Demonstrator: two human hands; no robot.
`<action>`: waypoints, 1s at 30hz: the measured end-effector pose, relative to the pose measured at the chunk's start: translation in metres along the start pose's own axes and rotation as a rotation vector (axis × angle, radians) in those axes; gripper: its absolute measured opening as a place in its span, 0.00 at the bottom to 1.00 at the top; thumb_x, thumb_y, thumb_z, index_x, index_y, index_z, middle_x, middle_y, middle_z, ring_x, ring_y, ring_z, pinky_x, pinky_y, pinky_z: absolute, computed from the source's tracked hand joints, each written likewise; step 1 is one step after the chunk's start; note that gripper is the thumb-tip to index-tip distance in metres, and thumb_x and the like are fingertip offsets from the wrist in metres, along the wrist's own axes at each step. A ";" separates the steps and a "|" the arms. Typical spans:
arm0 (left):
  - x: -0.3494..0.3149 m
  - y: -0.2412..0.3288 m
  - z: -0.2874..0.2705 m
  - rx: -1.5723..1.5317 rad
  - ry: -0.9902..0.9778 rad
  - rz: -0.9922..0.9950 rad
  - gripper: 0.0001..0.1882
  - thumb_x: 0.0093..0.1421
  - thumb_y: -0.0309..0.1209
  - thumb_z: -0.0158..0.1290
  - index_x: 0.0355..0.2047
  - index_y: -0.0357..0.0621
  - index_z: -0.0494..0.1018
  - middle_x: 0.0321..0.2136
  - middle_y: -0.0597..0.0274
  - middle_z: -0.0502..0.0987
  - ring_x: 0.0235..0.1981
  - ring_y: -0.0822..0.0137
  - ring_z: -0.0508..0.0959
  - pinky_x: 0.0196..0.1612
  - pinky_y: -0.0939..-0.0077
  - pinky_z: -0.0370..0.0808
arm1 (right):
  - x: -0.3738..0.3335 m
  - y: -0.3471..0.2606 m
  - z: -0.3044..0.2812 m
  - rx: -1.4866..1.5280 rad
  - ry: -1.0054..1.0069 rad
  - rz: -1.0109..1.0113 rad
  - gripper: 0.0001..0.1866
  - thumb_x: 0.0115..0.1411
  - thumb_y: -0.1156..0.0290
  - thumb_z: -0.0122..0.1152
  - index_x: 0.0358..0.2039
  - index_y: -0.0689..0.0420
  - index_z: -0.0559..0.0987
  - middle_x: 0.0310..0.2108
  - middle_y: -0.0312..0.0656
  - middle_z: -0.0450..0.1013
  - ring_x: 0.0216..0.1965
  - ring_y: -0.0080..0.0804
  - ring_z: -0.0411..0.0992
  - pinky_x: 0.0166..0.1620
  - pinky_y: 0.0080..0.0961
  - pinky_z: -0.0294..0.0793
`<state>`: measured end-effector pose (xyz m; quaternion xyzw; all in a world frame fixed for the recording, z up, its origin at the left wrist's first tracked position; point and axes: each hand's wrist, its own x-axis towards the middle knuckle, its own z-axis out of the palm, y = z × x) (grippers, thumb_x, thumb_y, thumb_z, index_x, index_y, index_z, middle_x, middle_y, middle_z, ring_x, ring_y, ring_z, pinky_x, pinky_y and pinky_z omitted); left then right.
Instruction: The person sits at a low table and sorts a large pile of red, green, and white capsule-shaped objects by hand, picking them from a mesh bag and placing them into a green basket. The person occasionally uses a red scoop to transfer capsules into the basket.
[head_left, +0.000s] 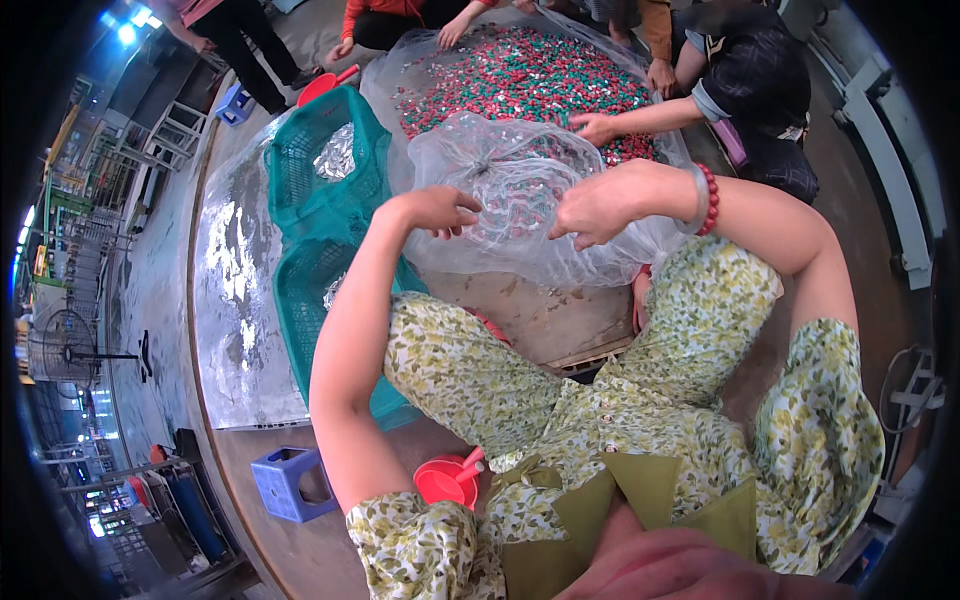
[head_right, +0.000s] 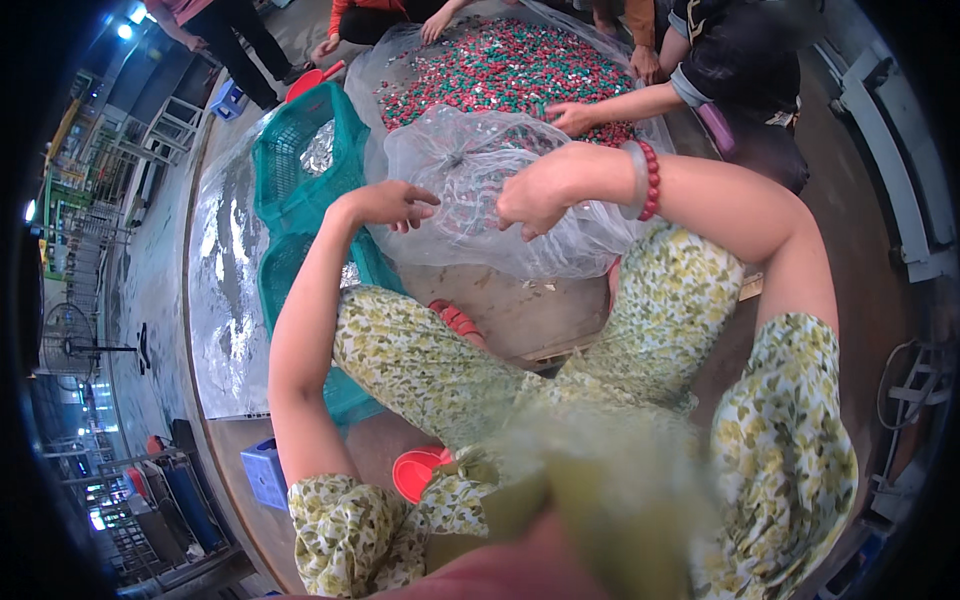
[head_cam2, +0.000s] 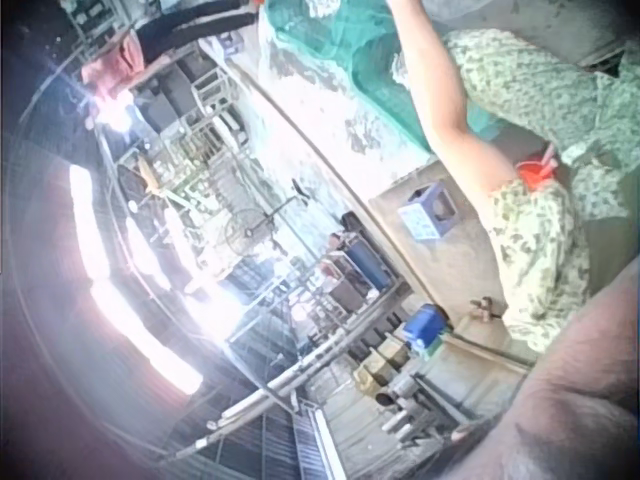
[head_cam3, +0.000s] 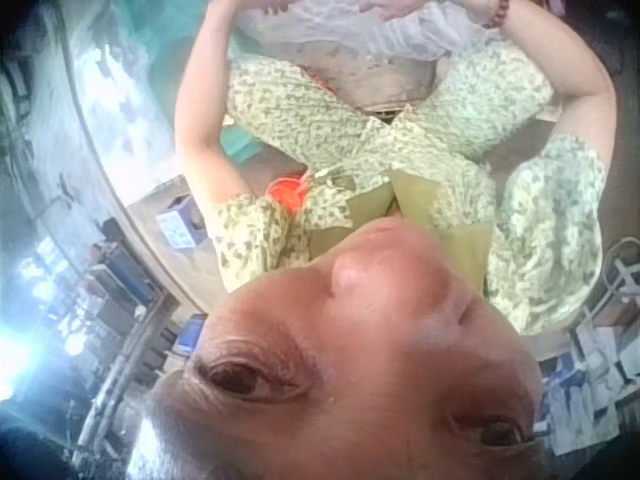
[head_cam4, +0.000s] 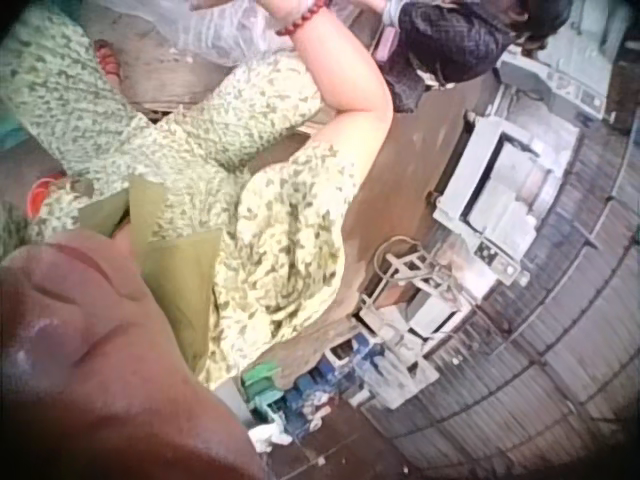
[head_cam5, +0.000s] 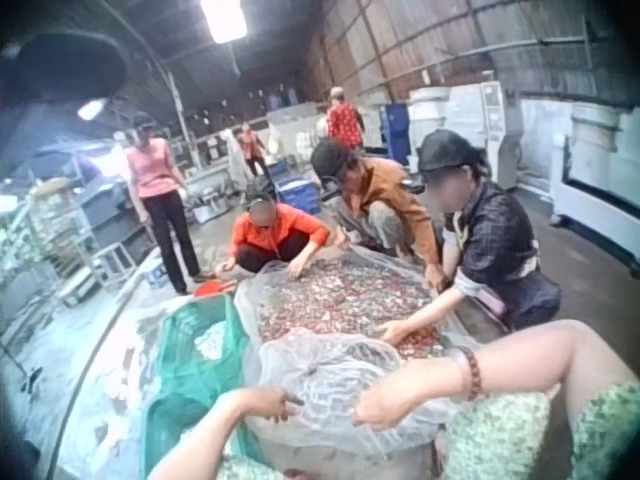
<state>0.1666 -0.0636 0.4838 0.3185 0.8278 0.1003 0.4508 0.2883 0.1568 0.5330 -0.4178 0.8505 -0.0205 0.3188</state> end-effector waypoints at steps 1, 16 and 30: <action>0.006 -0.012 -0.008 0.023 0.005 -0.057 0.23 0.61 0.39 0.47 0.55 0.47 0.65 0.30 0.57 0.77 0.27 0.67 0.77 0.32 0.72 0.75 | -0.002 0.000 0.000 0.006 -0.010 -0.019 0.21 0.55 0.68 0.55 0.48 0.61 0.71 0.35 0.55 0.73 0.39 0.52 0.72 0.41 0.43 0.71; -0.015 0.005 0.061 0.519 0.202 0.108 0.15 0.57 0.36 0.50 0.44 0.49 0.72 0.34 0.50 0.77 0.38 0.51 0.77 0.41 0.59 0.73 | 0.008 -0.045 -0.039 0.001 0.025 -0.174 0.23 0.53 0.69 0.54 0.52 0.57 0.69 0.39 0.48 0.71 0.41 0.46 0.71 0.45 0.38 0.69; -0.111 -0.028 0.109 0.219 0.134 0.003 0.17 0.58 0.39 0.49 0.45 0.45 0.71 0.36 0.52 0.77 0.39 0.55 0.76 0.42 0.64 0.72 | 0.136 -0.133 -0.109 0.053 0.843 -0.676 0.41 0.55 0.41 0.49 0.58 0.63 0.60 0.38 0.48 0.71 0.41 0.42 0.68 0.41 0.37 0.67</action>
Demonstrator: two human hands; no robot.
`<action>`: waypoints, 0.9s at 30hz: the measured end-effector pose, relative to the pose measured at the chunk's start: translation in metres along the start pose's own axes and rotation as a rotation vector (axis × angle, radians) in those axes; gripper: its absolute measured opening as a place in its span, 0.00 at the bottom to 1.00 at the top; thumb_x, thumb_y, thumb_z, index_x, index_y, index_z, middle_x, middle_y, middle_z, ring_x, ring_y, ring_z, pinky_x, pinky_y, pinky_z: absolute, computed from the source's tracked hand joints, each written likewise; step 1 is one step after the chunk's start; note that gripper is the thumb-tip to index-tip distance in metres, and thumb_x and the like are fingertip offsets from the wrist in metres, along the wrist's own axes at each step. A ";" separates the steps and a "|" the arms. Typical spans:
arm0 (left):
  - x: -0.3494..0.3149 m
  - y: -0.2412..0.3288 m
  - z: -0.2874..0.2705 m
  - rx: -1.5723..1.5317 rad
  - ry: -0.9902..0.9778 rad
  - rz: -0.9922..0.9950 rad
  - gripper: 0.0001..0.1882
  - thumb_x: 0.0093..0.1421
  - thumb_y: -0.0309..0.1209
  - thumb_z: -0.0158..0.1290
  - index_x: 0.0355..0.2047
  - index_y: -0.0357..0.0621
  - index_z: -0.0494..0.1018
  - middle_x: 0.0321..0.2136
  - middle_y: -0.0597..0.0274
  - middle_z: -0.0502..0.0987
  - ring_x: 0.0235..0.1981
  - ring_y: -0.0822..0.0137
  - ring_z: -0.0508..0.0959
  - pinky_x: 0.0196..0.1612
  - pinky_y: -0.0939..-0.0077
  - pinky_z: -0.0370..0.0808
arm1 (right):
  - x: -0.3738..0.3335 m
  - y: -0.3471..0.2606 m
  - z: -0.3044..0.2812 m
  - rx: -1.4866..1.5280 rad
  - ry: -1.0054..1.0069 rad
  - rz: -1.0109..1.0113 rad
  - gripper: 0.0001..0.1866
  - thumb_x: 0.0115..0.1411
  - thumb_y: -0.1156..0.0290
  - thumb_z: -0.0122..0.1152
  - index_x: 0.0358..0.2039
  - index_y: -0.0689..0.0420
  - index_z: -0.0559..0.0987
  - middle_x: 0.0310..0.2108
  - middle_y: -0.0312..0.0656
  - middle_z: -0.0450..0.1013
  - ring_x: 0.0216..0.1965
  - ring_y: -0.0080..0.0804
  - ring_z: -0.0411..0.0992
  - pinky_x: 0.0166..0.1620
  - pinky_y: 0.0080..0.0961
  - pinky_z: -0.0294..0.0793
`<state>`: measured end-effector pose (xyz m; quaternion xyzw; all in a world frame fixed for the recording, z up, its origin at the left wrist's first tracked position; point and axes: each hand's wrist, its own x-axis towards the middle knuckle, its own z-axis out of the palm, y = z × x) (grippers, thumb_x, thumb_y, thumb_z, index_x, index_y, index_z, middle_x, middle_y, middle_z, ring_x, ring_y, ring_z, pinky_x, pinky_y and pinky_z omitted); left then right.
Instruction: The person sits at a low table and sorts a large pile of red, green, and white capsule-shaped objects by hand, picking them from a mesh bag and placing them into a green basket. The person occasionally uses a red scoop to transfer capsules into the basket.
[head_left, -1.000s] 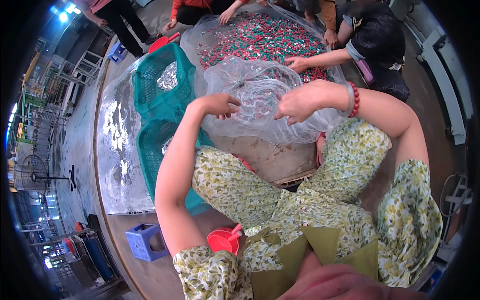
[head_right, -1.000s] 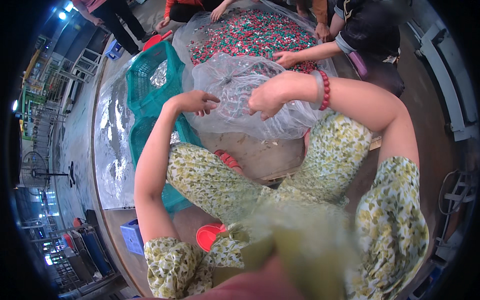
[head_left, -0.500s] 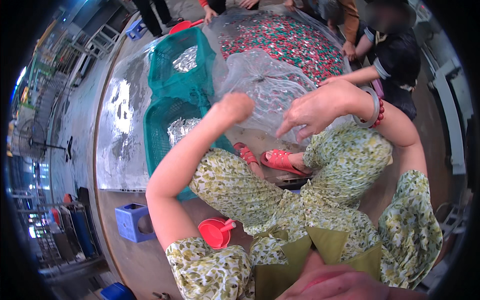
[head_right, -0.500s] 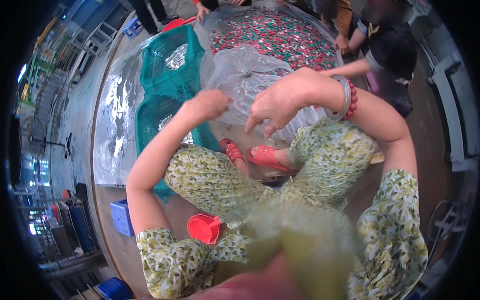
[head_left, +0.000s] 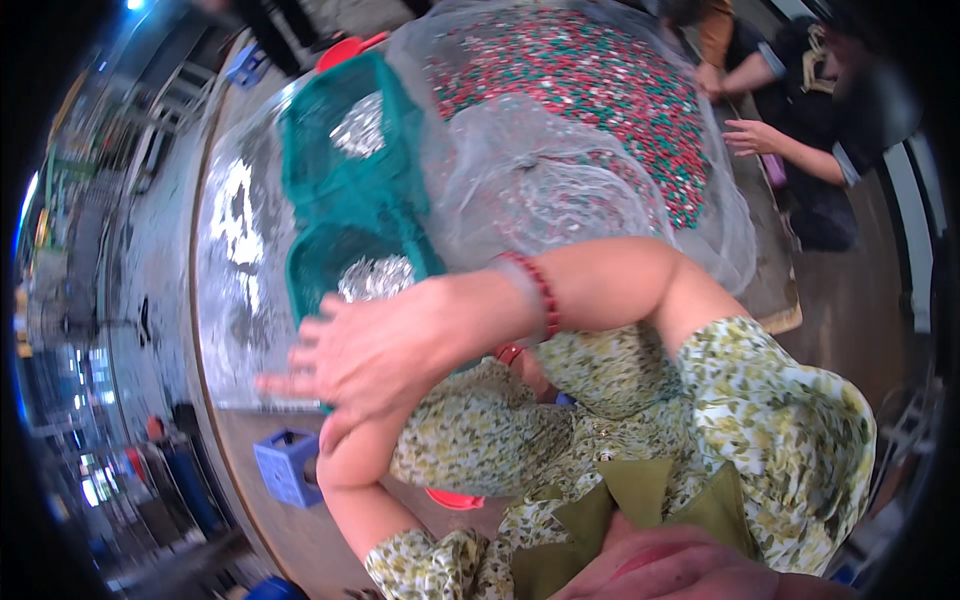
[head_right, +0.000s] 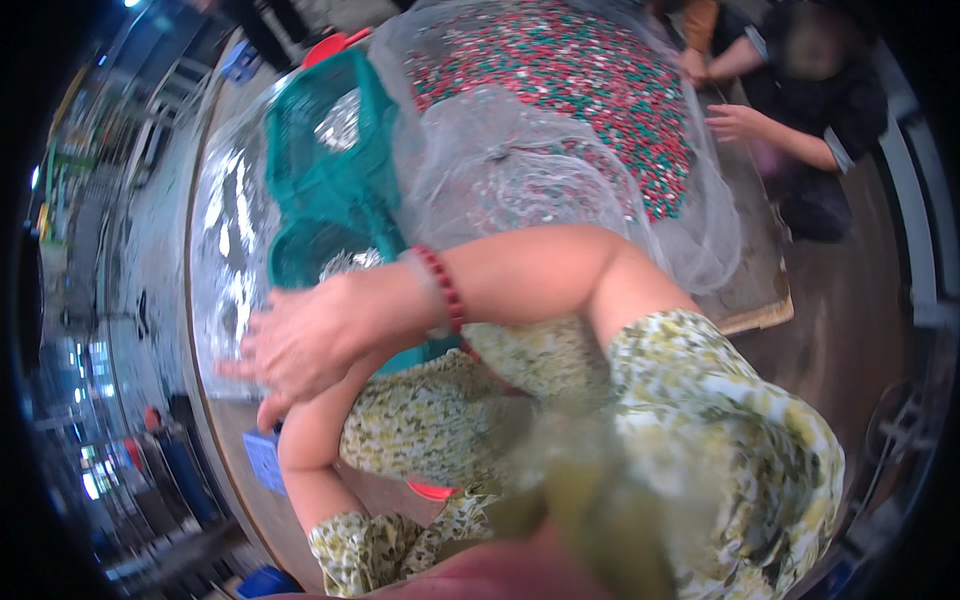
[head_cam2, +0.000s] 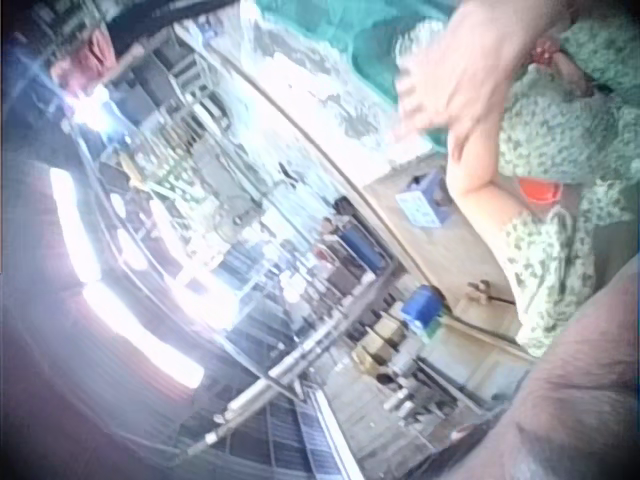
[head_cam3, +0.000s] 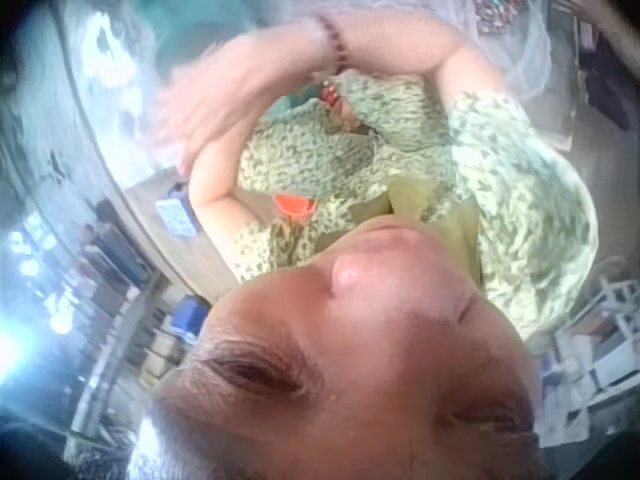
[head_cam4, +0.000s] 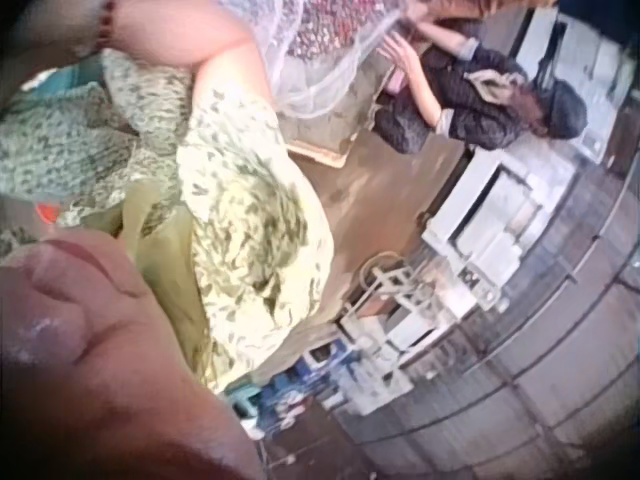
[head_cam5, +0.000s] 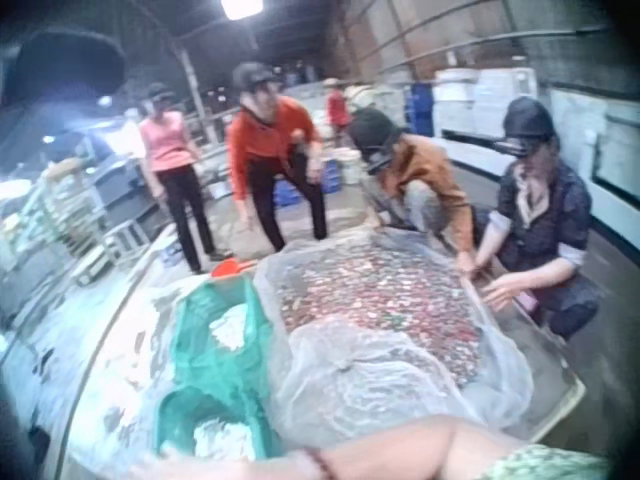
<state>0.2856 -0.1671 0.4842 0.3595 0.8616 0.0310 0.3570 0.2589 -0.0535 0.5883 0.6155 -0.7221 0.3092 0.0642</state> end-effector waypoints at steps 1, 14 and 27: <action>-0.011 0.001 -0.003 -0.005 -0.012 -0.015 0.17 0.58 0.39 0.49 0.45 0.45 0.71 0.36 0.52 0.77 0.39 0.56 0.76 0.42 0.64 0.72 | 0.001 0.003 0.004 0.073 0.019 -0.022 0.43 0.54 0.40 0.49 0.59 0.62 0.59 0.37 0.48 0.71 0.42 0.43 0.68 0.42 0.40 0.67; 0.016 -0.024 -0.040 0.081 -0.075 -0.081 0.17 0.58 0.38 0.49 0.46 0.44 0.71 0.36 0.51 0.77 0.39 0.56 0.76 0.43 0.65 0.72 | -0.034 0.101 0.006 0.668 -0.706 0.312 0.52 0.41 0.39 0.65 0.60 0.57 0.58 0.58 0.50 0.60 0.57 0.46 0.61 0.57 0.42 0.61; 0.104 -0.055 -0.075 0.082 -0.124 -0.195 0.18 0.58 0.38 0.50 0.46 0.44 0.71 0.36 0.51 0.77 0.39 0.56 0.76 0.43 0.66 0.71 | -0.047 0.062 -0.045 0.594 -0.638 0.934 0.40 0.48 0.37 0.53 0.52 0.55 0.68 0.47 0.49 0.68 0.36 0.49 0.74 0.33 0.50 0.75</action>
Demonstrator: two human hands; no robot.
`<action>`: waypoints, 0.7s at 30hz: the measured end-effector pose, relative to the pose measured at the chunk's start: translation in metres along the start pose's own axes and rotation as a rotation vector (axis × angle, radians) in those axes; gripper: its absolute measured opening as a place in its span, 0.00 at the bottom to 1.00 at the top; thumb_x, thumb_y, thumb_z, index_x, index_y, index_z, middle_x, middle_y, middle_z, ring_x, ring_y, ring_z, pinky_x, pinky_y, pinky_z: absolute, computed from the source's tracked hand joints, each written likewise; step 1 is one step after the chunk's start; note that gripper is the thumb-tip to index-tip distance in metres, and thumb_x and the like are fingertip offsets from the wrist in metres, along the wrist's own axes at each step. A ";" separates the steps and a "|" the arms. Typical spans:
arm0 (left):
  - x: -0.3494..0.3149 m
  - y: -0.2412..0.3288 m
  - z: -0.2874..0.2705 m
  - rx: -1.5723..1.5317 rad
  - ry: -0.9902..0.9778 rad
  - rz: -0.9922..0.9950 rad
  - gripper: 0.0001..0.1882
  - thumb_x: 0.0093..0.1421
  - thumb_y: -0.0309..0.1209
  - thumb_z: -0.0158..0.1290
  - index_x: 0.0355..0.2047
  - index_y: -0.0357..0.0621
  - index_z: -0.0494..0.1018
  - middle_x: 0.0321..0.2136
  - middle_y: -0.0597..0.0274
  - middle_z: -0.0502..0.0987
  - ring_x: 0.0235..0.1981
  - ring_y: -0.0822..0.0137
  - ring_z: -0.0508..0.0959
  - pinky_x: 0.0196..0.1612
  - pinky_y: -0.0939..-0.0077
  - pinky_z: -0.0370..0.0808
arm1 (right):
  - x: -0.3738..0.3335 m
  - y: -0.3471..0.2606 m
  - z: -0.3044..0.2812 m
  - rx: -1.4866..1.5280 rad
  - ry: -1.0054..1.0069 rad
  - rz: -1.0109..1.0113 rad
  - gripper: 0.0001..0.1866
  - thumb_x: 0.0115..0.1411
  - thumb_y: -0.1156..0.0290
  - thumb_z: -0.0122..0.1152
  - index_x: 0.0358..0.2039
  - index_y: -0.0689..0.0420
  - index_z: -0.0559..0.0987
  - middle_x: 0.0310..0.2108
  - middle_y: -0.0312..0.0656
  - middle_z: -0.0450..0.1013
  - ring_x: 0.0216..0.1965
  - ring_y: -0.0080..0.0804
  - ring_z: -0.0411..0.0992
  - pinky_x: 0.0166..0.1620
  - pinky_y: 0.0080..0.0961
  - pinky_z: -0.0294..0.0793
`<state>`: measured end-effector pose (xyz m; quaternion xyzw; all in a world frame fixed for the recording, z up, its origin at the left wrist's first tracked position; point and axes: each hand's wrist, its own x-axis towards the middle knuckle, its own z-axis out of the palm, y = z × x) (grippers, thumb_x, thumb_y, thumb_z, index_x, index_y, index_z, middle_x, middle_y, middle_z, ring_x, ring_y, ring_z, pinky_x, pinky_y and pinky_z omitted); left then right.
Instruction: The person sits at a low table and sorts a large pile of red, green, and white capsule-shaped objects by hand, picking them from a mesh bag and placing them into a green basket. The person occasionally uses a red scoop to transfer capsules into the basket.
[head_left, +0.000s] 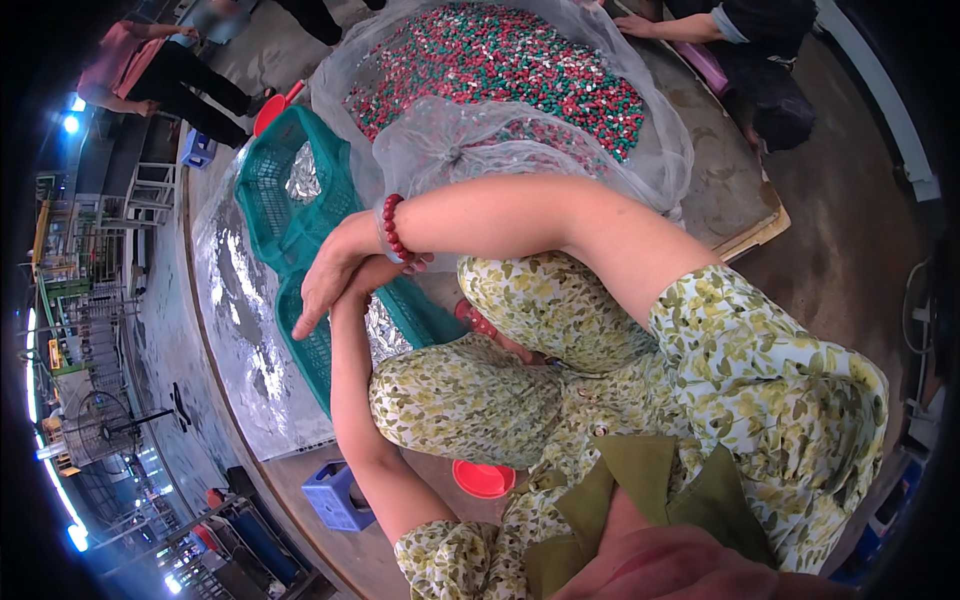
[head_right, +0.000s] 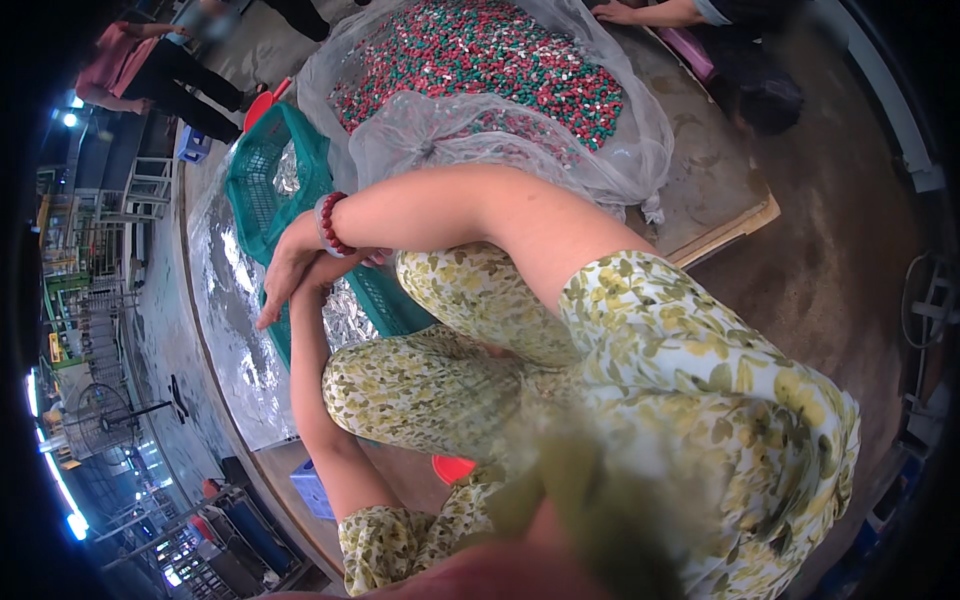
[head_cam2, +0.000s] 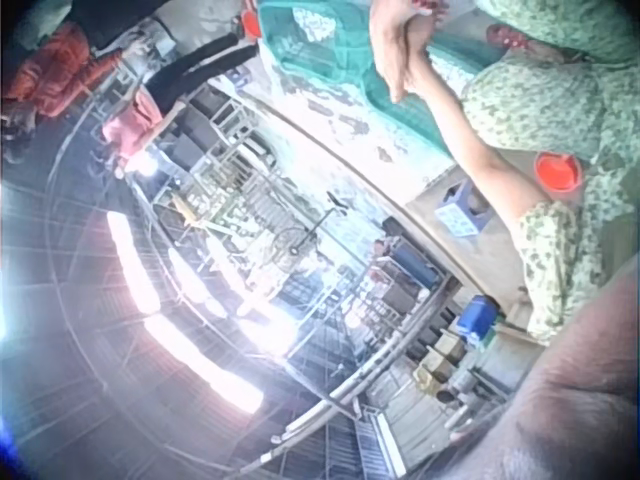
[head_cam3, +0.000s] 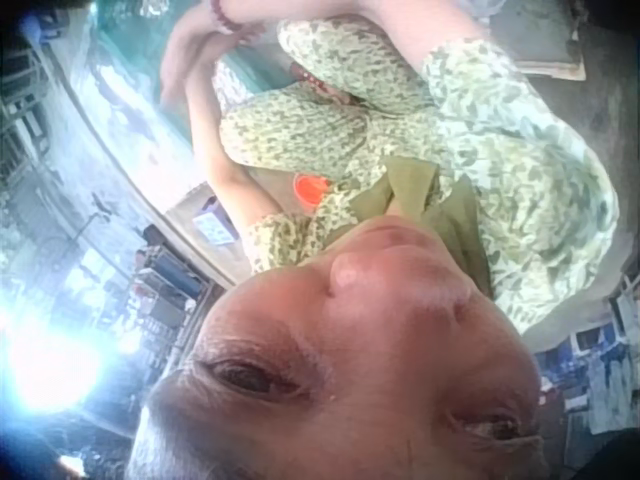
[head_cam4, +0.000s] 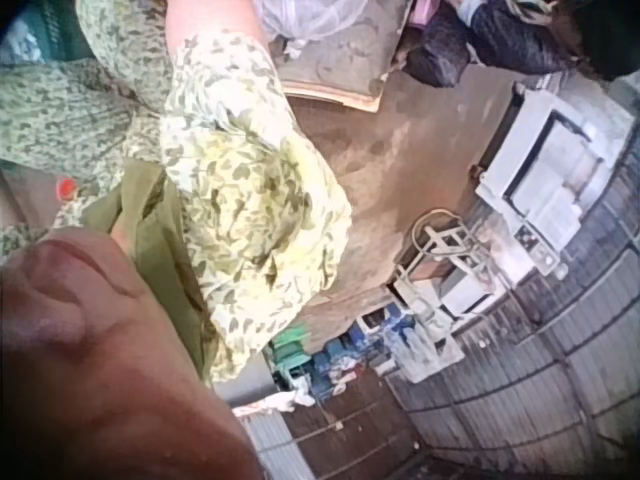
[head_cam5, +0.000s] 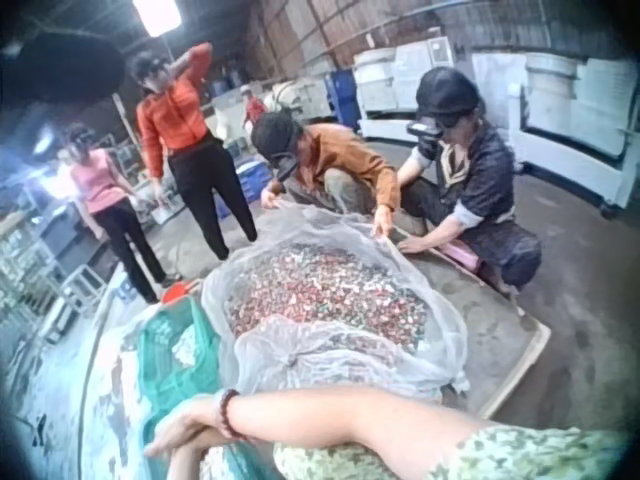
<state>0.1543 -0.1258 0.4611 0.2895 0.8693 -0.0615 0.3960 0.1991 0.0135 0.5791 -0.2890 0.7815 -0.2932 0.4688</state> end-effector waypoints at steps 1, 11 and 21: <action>0.004 0.001 -0.001 -0.001 -0.004 -0.010 0.18 0.58 0.38 0.50 0.46 0.44 0.71 0.36 0.51 0.77 0.39 0.56 0.76 0.43 0.66 0.71 | -0.004 -0.003 0.001 0.018 0.052 -0.017 0.39 0.49 0.36 0.52 0.51 0.55 0.69 0.45 0.49 0.70 0.34 0.51 0.74 0.31 0.52 0.75; -0.006 -0.006 0.025 0.035 -0.085 -0.064 0.18 0.58 0.37 0.50 0.47 0.44 0.71 0.37 0.51 0.77 0.39 0.57 0.76 0.44 0.67 0.71 | 0.085 0.022 0.024 0.160 -0.025 -0.224 0.22 0.50 0.47 0.58 0.35 0.53 0.78 0.34 0.39 0.74 0.34 0.31 0.71 0.37 0.30 0.69; -0.159 0.005 0.036 -0.495 1.208 -0.433 0.17 0.60 0.27 0.46 0.51 0.41 0.68 0.38 0.53 0.76 0.39 0.62 0.74 0.45 0.71 0.69 | -0.014 0.119 -0.051 -0.126 1.011 -0.881 0.23 0.58 0.61 0.52 0.54 0.52 0.68 0.48 0.50 0.67 0.51 0.41 0.66 0.53 0.34 0.63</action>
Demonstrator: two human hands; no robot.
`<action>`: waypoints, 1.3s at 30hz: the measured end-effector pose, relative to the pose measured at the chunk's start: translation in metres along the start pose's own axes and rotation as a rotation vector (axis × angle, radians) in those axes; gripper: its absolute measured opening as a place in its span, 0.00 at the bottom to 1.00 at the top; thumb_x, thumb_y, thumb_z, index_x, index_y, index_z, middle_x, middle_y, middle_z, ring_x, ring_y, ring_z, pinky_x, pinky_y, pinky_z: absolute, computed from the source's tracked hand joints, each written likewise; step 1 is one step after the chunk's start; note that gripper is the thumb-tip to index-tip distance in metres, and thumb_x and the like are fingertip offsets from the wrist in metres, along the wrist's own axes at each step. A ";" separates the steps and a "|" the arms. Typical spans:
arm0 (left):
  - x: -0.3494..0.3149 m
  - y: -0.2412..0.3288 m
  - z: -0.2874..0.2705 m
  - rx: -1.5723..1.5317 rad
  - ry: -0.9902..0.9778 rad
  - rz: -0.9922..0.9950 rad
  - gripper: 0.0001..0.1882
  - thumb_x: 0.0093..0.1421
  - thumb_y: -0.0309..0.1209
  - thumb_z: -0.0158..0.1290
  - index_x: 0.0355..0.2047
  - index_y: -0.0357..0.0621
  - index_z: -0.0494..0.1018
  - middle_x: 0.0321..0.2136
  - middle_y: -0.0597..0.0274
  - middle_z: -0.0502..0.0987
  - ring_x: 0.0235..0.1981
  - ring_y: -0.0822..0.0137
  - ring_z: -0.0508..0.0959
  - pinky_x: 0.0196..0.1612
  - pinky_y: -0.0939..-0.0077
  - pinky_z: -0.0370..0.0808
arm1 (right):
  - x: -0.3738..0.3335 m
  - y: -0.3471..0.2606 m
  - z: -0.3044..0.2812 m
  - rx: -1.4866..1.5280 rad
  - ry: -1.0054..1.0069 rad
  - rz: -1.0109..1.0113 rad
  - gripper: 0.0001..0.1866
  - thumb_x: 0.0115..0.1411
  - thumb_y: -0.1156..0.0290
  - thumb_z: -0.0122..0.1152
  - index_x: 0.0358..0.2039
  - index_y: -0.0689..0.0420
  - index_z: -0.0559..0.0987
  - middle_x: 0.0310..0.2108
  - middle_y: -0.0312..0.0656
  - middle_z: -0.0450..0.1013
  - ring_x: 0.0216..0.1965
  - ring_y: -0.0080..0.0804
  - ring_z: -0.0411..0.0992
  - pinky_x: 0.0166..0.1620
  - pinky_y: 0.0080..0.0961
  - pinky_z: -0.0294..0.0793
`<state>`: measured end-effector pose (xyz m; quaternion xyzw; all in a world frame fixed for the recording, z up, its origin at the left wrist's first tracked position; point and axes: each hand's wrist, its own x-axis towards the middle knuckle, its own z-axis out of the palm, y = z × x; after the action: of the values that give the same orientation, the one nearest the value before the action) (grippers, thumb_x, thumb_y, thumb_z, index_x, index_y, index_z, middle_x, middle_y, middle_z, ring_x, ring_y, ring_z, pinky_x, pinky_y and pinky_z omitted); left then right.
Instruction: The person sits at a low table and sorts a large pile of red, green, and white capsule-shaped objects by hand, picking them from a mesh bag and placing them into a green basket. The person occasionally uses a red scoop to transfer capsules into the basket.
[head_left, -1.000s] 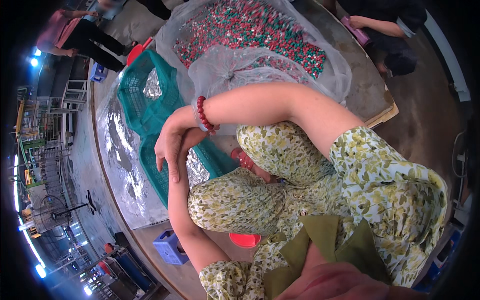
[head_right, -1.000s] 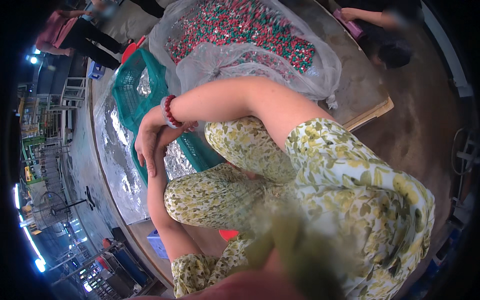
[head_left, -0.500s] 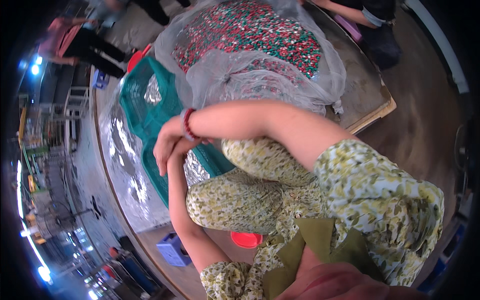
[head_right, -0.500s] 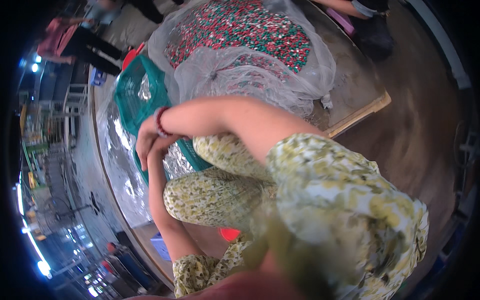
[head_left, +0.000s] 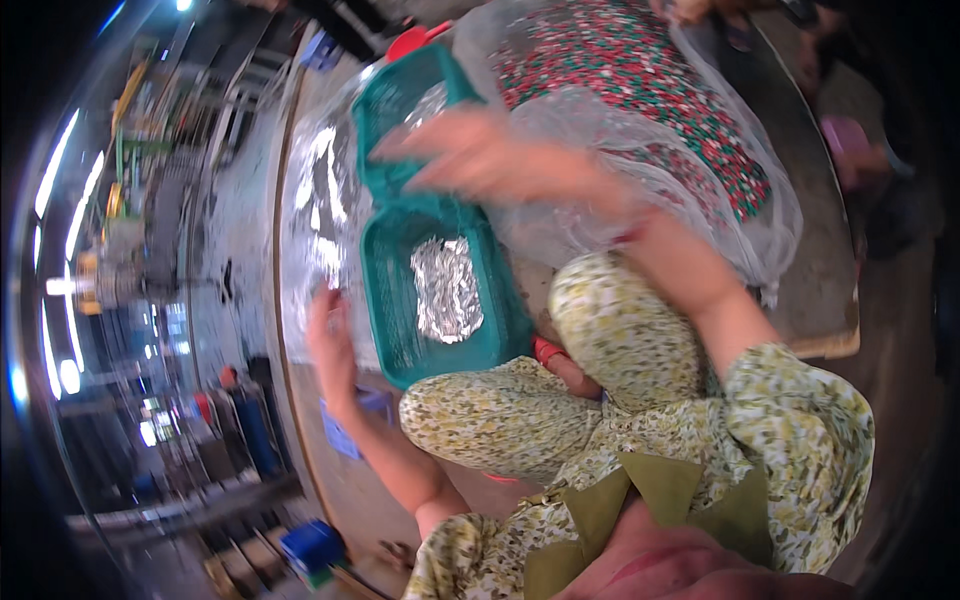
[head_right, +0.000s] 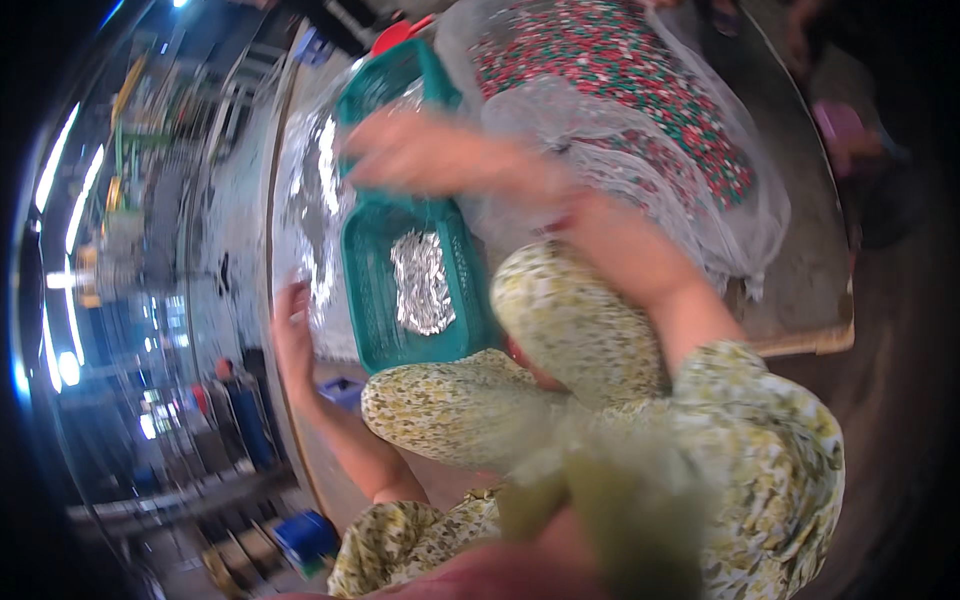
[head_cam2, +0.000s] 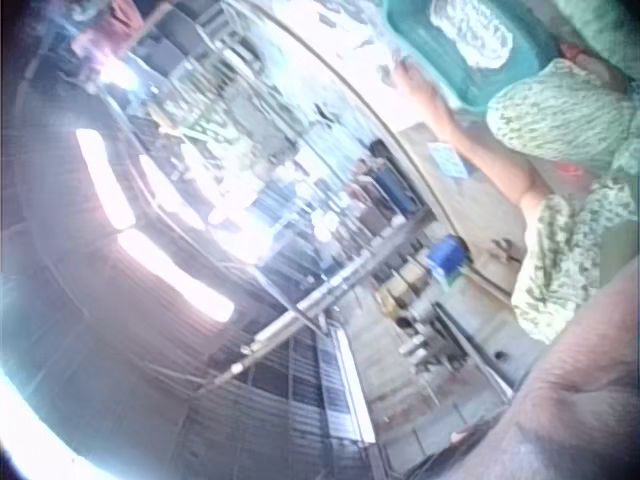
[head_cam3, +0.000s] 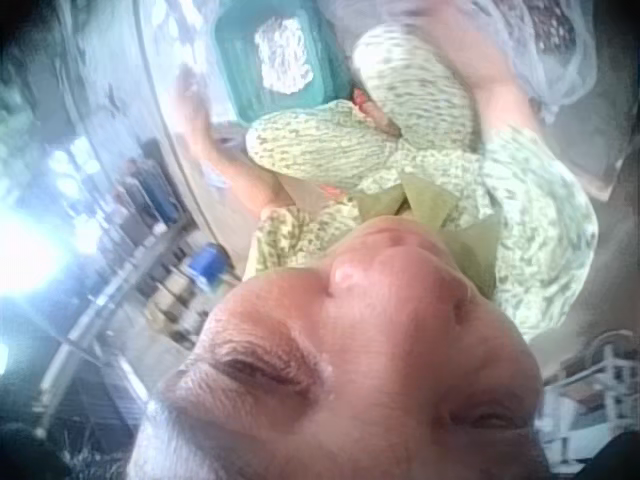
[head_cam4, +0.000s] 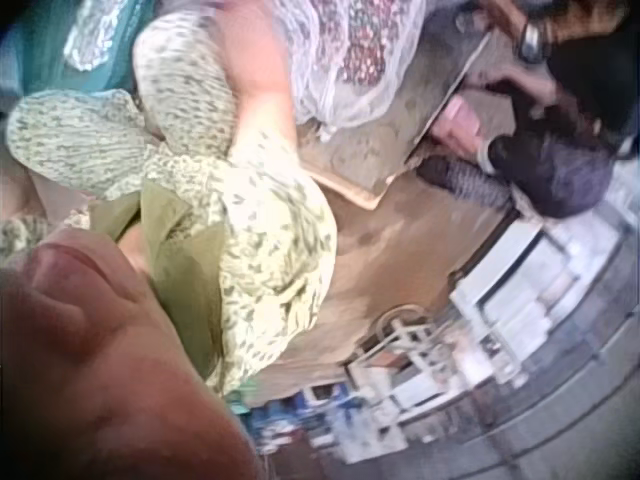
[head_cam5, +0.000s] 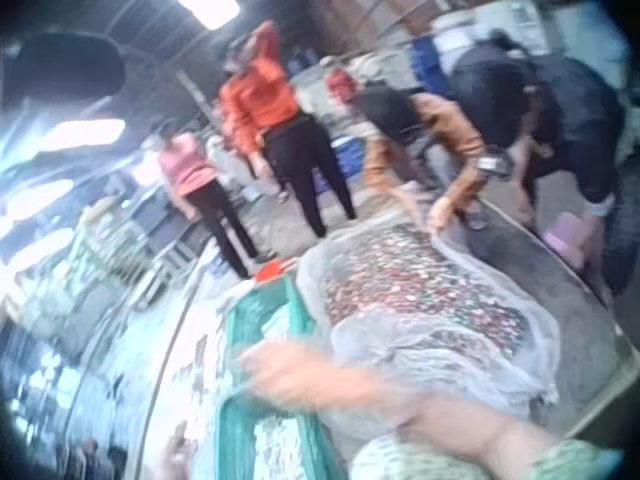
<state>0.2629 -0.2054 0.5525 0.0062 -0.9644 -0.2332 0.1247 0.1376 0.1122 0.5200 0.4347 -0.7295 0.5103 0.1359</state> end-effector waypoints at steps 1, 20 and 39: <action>-0.028 0.010 -0.025 0.032 0.191 -0.049 0.18 0.61 0.25 0.45 0.53 0.39 0.66 0.39 0.55 0.75 0.39 0.66 0.73 0.47 0.74 0.68 | -0.031 -0.002 -0.036 0.492 0.081 0.489 0.24 0.57 0.66 0.52 0.55 0.53 0.67 0.52 0.48 0.65 0.53 0.39 0.64 0.56 0.33 0.60; -0.170 -0.237 0.119 0.096 0.418 -0.903 0.50 0.46 0.49 0.61 0.63 0.48 0.46 0.59 0.37 0.49 0.60 0.40 0.48 0.59 0.50 0.52 | -0.052 -0.048 0.033 -0.203 -0.447 0.143 0.23 0.53 0.78 0.55 0.52 0.53 0.71 0.38 0.47 0.71 0.39 0.39 0.70 0.44 0.30 0.68; -0.160 -0.295 0.178 -0.824 1.214 -0.974 0.30 0.32 0.10 0.47 0.42 0.31 0.66 0.31 0.54 0.74 0.30 0.61 0.74 0.32 0.69 0.73 | -0.030 -0.112 0.129 -0.397 -1.004 0.137 0.25 0.49 0.74 0.60 0.49 0.59 0.70 0.34 0.53 0.71 0.37 0.50 0.69 0.39 0.39 0.67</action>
<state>0.3612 -0.3772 0.2285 0.4942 -0.4609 -0.5462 0.4950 0.2730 0.0049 0.5138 0.5423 -0.8138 0.1001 -0.1833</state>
